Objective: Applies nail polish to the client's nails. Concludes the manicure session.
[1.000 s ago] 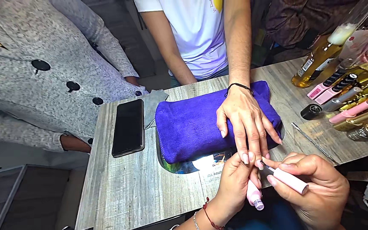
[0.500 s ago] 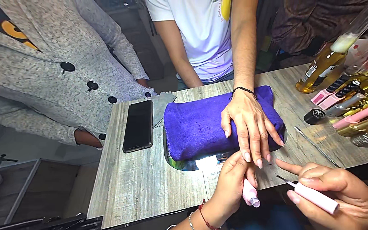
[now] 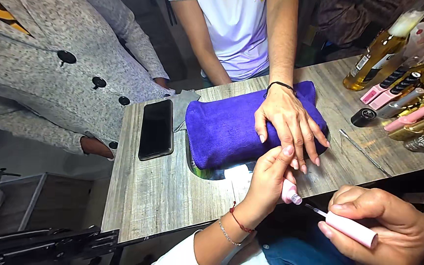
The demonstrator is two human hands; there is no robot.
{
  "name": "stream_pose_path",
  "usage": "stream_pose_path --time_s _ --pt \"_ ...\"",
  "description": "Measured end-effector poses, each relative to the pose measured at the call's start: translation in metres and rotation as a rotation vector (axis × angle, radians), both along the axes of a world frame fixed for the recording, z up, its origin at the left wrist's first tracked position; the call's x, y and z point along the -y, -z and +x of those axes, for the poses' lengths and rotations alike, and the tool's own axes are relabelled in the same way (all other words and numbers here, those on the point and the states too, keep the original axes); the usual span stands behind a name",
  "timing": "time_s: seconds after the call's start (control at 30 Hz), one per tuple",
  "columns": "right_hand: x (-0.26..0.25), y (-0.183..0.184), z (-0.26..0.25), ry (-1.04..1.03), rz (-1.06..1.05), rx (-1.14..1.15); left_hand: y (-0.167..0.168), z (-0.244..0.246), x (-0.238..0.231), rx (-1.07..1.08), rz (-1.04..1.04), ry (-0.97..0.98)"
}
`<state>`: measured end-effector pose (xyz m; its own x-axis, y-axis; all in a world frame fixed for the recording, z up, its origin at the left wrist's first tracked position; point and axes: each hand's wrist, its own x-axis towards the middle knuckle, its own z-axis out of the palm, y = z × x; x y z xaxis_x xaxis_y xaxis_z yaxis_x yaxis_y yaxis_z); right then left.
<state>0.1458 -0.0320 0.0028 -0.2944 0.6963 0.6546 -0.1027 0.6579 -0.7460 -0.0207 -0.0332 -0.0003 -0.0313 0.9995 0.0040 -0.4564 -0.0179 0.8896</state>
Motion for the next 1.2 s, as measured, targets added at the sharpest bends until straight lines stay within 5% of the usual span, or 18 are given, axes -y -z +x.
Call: stream_pose_path --time_s 0.87,1.2 --pt "-0.011 -0.007 -0.007 -0.064 -0.223 -0.086 0.005 0.0 -0.004 0.002 0.044 0.023" --pt "-0.032 -0.01 -0.022 0.027 -0.116 -0.141 0.008 -0.004 -0.009 0.111 0.101 0.067"
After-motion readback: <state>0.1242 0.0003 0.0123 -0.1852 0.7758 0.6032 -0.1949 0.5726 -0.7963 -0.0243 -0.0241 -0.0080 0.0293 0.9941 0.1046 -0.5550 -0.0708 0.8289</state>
